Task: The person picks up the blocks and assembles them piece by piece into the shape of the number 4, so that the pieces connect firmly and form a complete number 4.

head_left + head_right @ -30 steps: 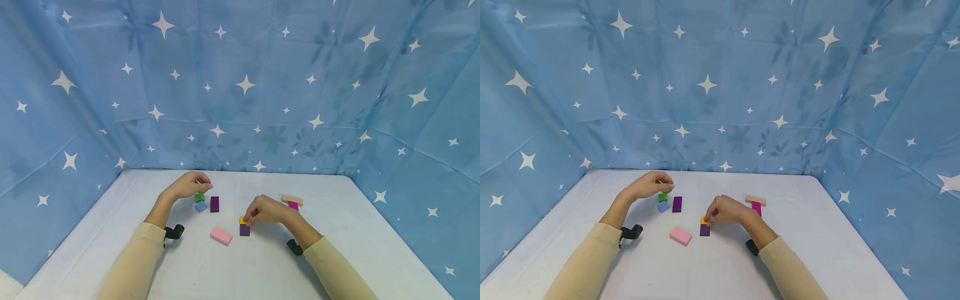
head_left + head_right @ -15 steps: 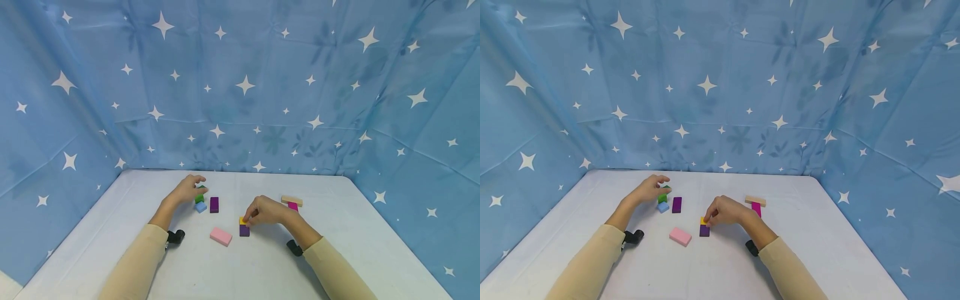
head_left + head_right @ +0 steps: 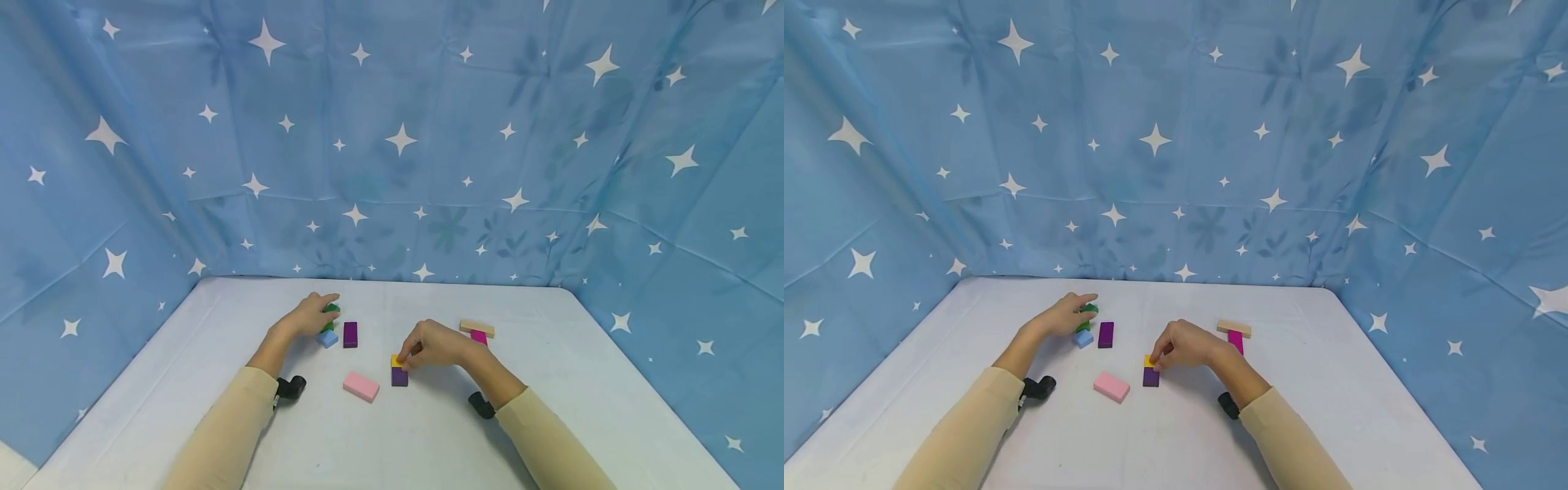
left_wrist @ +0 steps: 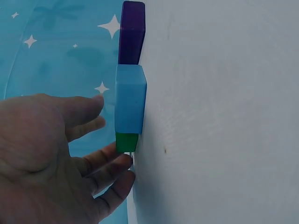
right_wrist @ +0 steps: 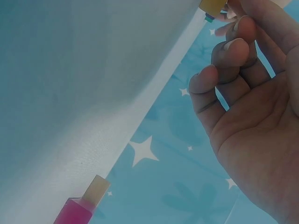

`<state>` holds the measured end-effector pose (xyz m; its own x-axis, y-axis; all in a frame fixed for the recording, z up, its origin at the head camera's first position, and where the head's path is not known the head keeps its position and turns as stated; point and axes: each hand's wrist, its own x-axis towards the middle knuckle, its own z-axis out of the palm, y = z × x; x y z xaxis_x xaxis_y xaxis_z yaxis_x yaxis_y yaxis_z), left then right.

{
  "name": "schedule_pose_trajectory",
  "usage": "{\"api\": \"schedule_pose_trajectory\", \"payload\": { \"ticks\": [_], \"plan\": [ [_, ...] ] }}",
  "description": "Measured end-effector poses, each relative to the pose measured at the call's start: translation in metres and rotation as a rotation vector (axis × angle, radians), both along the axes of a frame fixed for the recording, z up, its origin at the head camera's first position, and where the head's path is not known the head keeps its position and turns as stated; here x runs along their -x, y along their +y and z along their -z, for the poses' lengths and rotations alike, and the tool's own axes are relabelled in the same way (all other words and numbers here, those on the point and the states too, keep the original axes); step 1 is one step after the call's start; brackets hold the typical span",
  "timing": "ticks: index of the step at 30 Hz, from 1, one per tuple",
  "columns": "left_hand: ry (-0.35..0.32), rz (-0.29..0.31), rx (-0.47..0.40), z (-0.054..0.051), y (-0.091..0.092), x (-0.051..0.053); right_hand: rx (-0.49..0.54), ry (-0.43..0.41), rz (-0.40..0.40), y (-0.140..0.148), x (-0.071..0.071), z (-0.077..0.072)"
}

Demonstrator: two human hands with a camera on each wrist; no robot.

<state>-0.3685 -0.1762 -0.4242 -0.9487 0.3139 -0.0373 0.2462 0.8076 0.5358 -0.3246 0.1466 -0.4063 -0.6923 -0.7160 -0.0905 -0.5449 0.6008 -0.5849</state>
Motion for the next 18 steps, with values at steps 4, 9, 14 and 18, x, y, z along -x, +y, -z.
{"api": "schedule_pose_trajectory", "payload": {
  "ticks": [4, 9, 14, 18],
  "plan": [
    [0.012, -0.009, 0.02, 0.0003, 0.0006, -0.0004, 0.0, 0.0, -0.004, -0.0002, 0.0002, 0.0],
    [0.027, -0.004, 0.045, 0.0008, 0.001, -0.0004, -0.008, 0.011, 0.0, 0.0005, 0.0001, 0.0003],
    [0.044, -0.001, 0.032, 0.0005, 0.0007, -0.0009, -0.008, 0.016, -0.002, 0.0012, 0.0009, 0.0012],
    [0.037, -0.012, 0.005, -0.001, 0.0013, -0.0016, -0.014, 0.021, -0.003, 0.0016, 0.0005, 0.0012]
  ]
}}
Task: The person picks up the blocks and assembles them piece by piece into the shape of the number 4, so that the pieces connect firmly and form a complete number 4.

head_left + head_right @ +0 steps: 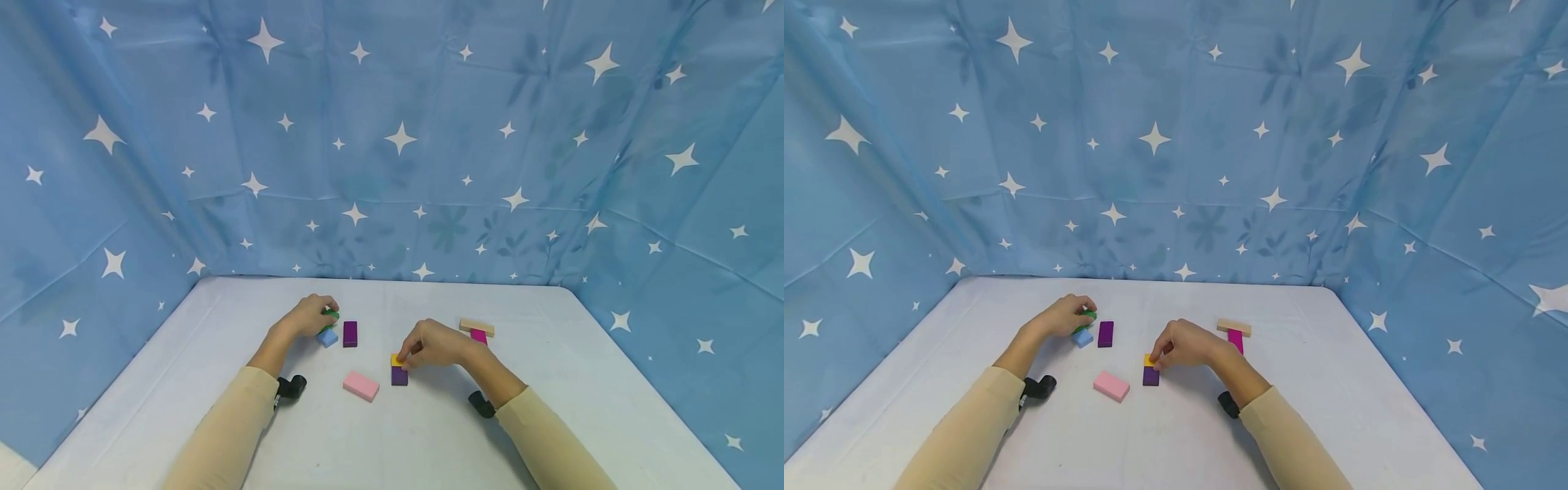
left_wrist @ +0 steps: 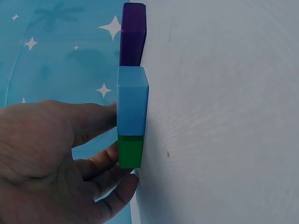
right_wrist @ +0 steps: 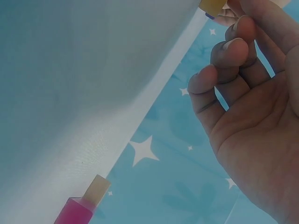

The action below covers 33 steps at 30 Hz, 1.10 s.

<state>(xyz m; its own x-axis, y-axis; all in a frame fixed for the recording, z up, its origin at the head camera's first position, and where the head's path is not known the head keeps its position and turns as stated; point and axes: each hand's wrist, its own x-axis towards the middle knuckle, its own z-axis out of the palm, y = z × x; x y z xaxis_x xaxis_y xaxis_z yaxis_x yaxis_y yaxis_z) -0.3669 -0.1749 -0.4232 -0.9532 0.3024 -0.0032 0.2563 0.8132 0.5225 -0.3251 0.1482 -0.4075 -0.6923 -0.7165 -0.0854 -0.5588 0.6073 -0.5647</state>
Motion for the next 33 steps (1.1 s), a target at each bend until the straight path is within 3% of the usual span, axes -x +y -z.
{"api": "schedule_pose_trajectory", "payload": {
  "ticks": [11, 21, 33],
  "plan": [
    [-0.019, -0.058, -0.029, 0.0014, 0.0013, -0.0004, -0.006, -0.005, 0.006, 0.0006, -0.0002, 0.0004],
    [-0.047, -0.177, -0.046, -0.0001, -0.0007, -0.0006, -0.007, -0.001, 0.0, 0.0003, 0.0009, -0.0003],
    [-0.015, -0.145, -0.078, -0.0047, 0.0012, -0.0022, 0.005, -0.028, 0.016, -0.0014, -0.0016, -0.0022]
  ]
}}
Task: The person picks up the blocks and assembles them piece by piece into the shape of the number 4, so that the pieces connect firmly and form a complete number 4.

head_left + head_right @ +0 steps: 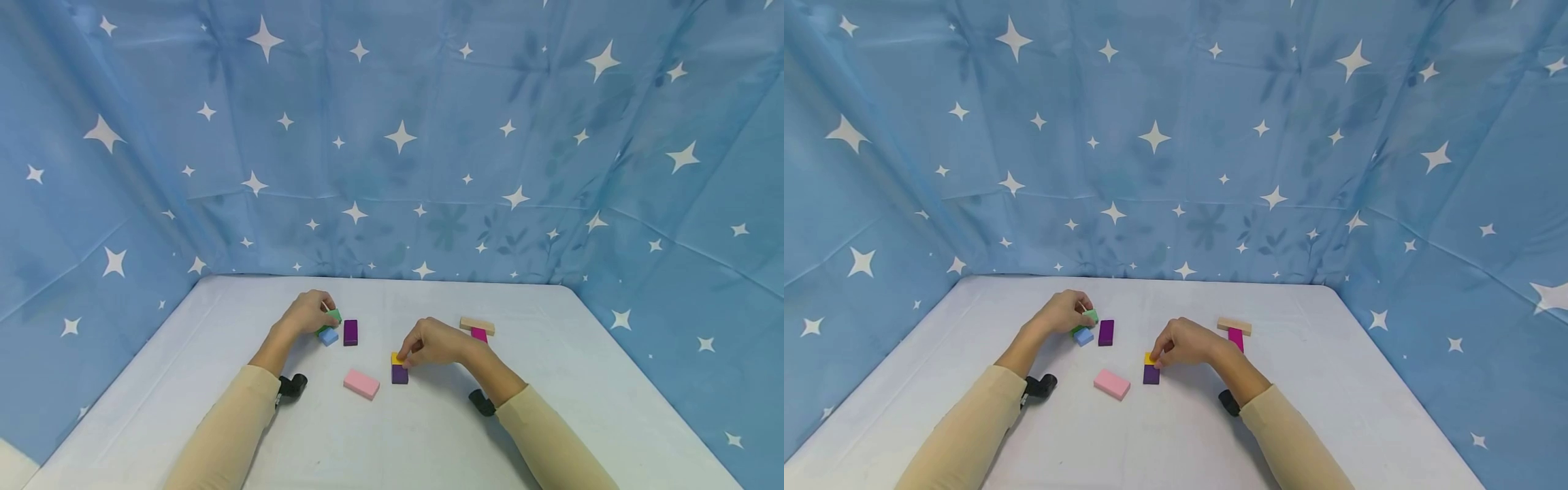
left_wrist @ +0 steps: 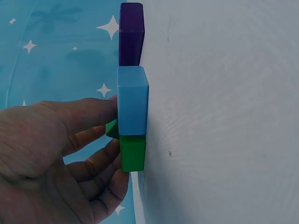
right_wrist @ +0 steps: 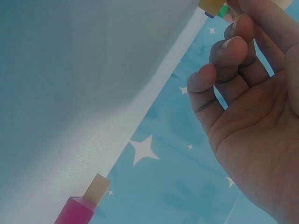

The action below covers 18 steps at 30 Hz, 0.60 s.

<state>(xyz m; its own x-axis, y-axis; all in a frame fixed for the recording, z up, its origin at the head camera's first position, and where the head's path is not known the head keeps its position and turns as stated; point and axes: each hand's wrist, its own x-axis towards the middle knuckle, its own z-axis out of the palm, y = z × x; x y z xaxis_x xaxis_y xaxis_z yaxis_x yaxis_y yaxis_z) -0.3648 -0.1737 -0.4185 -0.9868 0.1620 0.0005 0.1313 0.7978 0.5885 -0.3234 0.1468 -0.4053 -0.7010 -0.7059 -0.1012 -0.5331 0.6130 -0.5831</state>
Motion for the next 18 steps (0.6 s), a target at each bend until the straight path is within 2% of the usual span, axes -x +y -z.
{"api": "schedule_pose_trajectory", "payload": {
  "ticks": [7, 18],
  "plan": [
    [0.021, 0.014, -0.055, 0.0005, -0.0014, 0.001, -0.002, -0.005, -0.001, 0.0007, 0.0003, -0.0008],
    [0.049, 0.038, -0.087, 0.0025, -0.0043, 0.0044, -0.011, 0.002, -0.001, 0.0008, 0.0008, -0.0001]
  ]
}}
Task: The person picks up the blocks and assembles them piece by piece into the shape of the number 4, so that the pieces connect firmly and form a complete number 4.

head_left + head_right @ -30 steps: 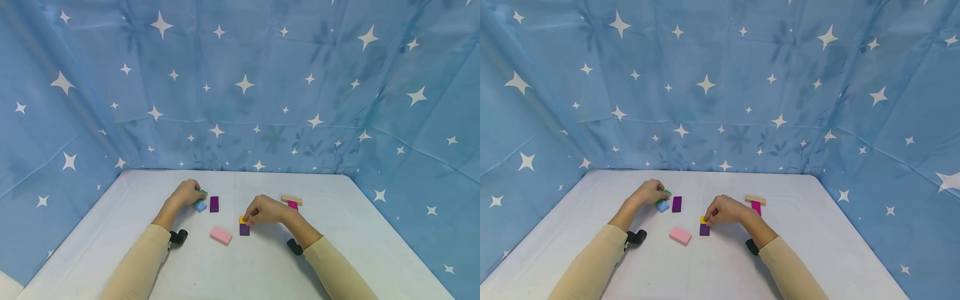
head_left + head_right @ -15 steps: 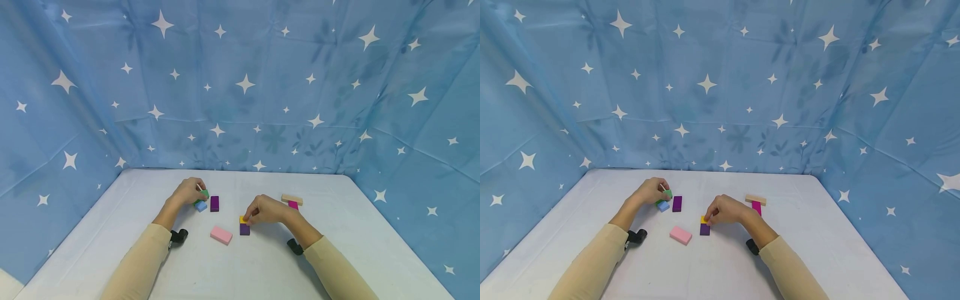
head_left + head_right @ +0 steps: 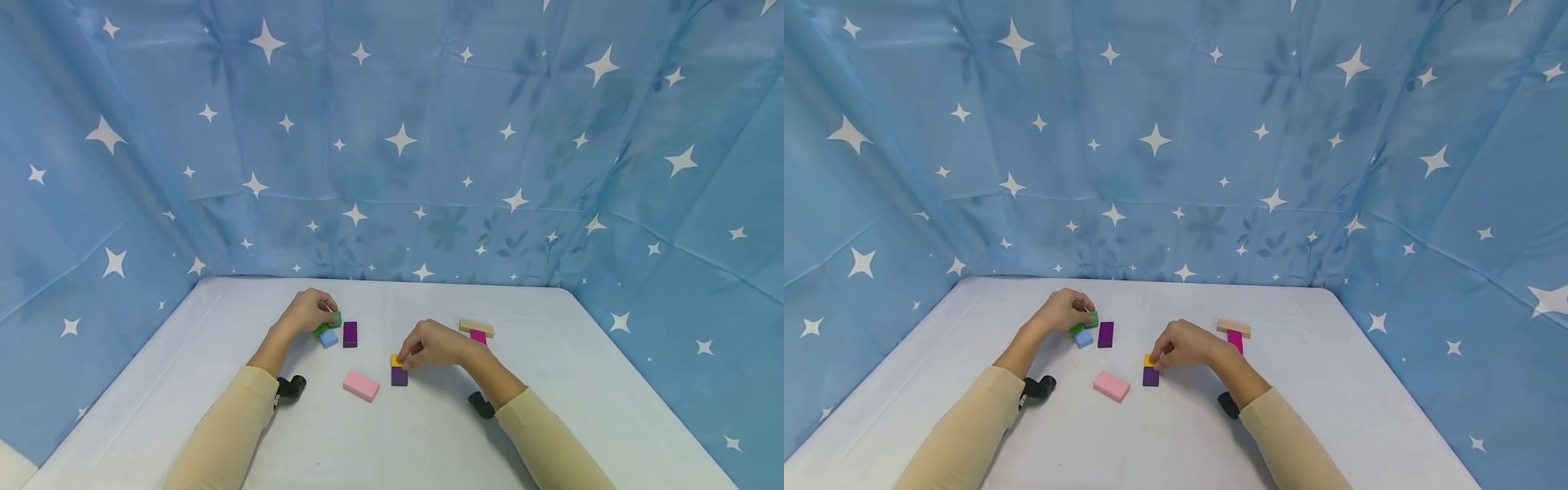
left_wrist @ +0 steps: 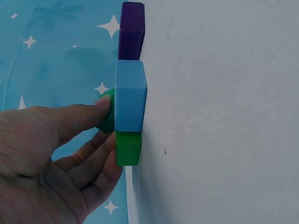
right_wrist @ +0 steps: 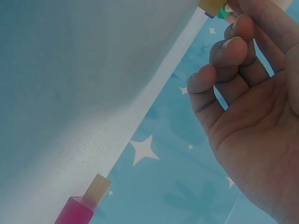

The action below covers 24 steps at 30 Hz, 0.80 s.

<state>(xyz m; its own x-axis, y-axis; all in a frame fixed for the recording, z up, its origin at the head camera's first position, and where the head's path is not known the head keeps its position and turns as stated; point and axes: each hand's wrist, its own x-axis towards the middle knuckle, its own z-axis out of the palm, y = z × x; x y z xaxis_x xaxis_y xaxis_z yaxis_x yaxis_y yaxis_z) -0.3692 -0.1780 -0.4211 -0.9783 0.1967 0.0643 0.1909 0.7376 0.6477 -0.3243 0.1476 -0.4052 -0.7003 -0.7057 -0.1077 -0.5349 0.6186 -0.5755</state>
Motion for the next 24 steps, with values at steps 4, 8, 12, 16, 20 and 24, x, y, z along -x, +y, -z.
{"api": "schedule_pose_trajectory", "payload": {
  "ticks": [4, 8, 12, 16, 20, 24],
  "plan": [
    [0.033, 0.002, -0.006, -0.001, 0.0, -0.001, -0.003, 0.004, 0.003, 0.0, 0.0, 0.0],
    [0.077, -0.005, -0.022, -0.002, 0.001, -0.002, 0.005, 0.004, -0.001, 0.0, 0.0, 0.0],
    [0.113, -0.019, -0.031, -0.003, 0.003, -0.001, 0.023, -0.003, -0.011, 0.0, 0.0, -0.001],
    [0.119, -0.022, -0.044, -0.005, 0.007, -0.002, 0.029, -0.008, -0.012, 0.0, 0.0, 0.0],
    [0.119, 0.009, -0.077, -0.012, 0.015, -0.006, 0.027, -0.006, -0.01, 0.0, -0.001, 0.0],
    [0.12, 0.05, -0.089, -0.017, 0.023, -0.01, 0.024, 0.004, -0.011, -0.001, -0.001, 0.001]
  ]
}}
